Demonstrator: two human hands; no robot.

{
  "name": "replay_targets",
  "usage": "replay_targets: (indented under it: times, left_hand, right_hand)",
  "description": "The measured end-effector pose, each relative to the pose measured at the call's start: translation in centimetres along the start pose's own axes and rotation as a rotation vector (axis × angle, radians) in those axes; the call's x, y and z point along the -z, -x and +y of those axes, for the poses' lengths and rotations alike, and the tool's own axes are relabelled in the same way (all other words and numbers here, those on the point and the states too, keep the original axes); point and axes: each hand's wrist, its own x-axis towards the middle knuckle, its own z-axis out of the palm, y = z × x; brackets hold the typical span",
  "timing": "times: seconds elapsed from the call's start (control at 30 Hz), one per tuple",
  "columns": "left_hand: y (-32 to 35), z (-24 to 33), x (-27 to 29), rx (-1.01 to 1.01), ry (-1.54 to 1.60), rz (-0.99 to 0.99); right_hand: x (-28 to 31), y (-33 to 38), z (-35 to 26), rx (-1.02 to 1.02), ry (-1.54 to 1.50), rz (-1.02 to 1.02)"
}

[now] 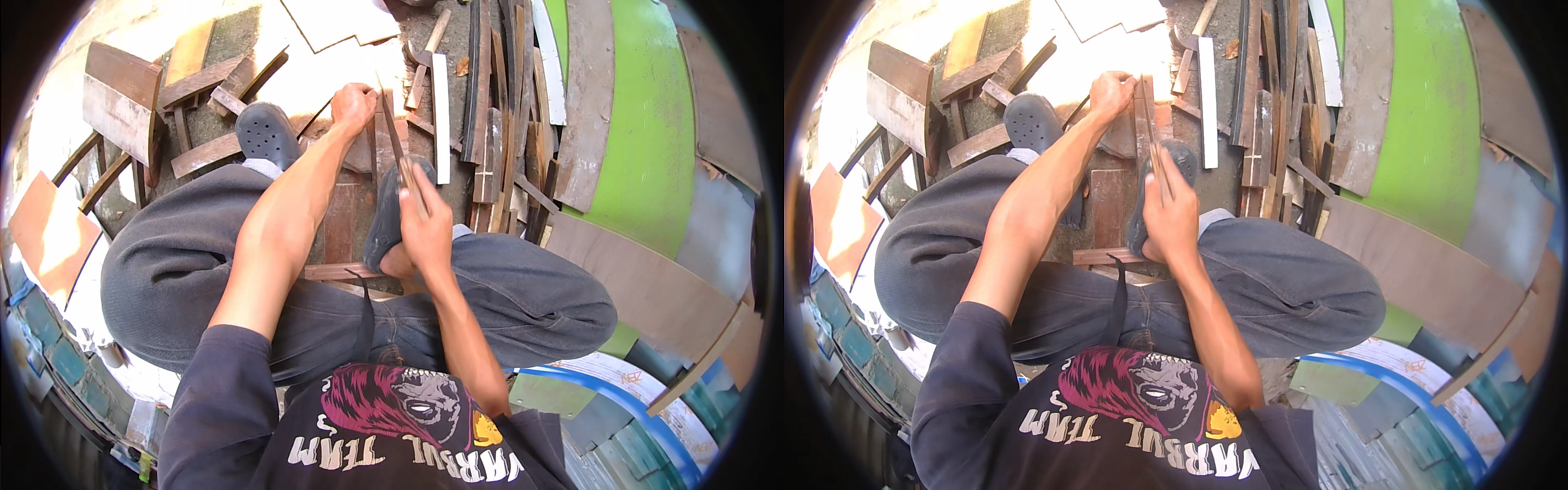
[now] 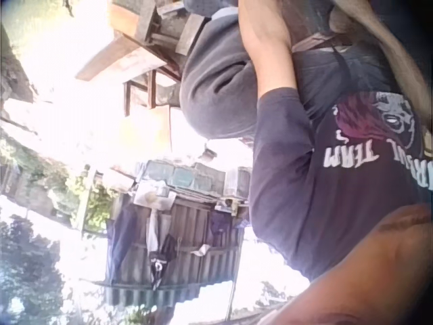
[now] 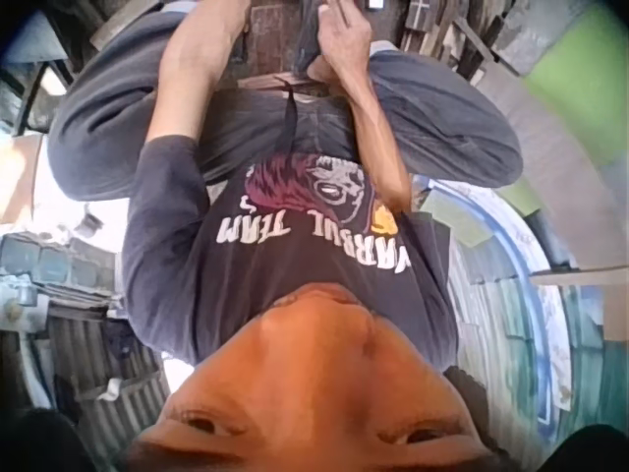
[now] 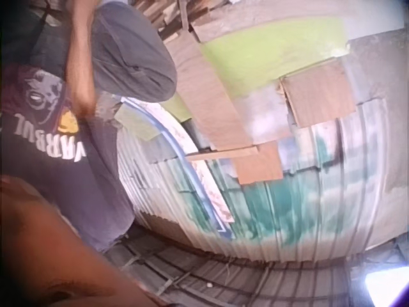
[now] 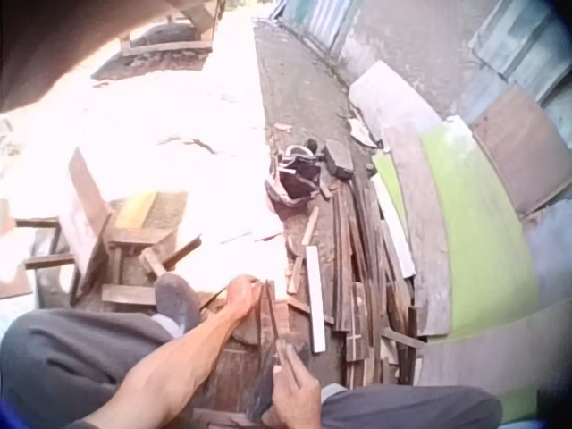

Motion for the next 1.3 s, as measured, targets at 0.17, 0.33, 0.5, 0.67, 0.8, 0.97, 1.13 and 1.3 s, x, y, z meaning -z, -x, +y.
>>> replay_targets:
  times: [0.17, 0.33, 0.5, 0.67, 0.8, 0.97, 1.13, 1.3]
  left_hand:
    - [0.9, -0.7, -0.8, -0.032, 0.034, 0.082]
    - [0.6, 1.4, -0.8, 0.030, 0.011, -0.037]
    - [0.9, 0.5, -0.7, 0.029, 0.027, 0.020]
    - [0.9, 0.6, -0.9, 0.003, 0.043, 0.013]
    - [0.7, 1.5, -1.2, 0.010, 0.012, -0.021]
    - [1.1, 0.0, -1.1, 0.023, 0.029, 0.013]
    - [0.5, 0.5, -1.4, -0.039, 0.022, 0.027]
    - [1.2, 1.4, -1.3, 0.009, 0.036, -0.031]
  right_hand:
    - [1.6, 3.0, -0.1, -0.001, -0.100, -0.020]
    - [-2.5, -6.2, 1.0, -0.095, 0.011, 0.082]
    - [1.0, 3.1, -0.6, -0.053, -0.062, 0.016]
    - [-1.7, -1.6, 1.6, -0.031, -0.004, 0.093]
    - [-3.2, -6.0, 1.7, -0.043, 0.037, 0.122]
    - [0.6, 3.4, -0.1, -0.061, -0.074, 0.018]
    - [-1.9, -3.0, 2.0, -0.029, -0.026, 0.100]
    - [-2.9, -5.0, 1.5, -0.024, 0.008, 0.114]
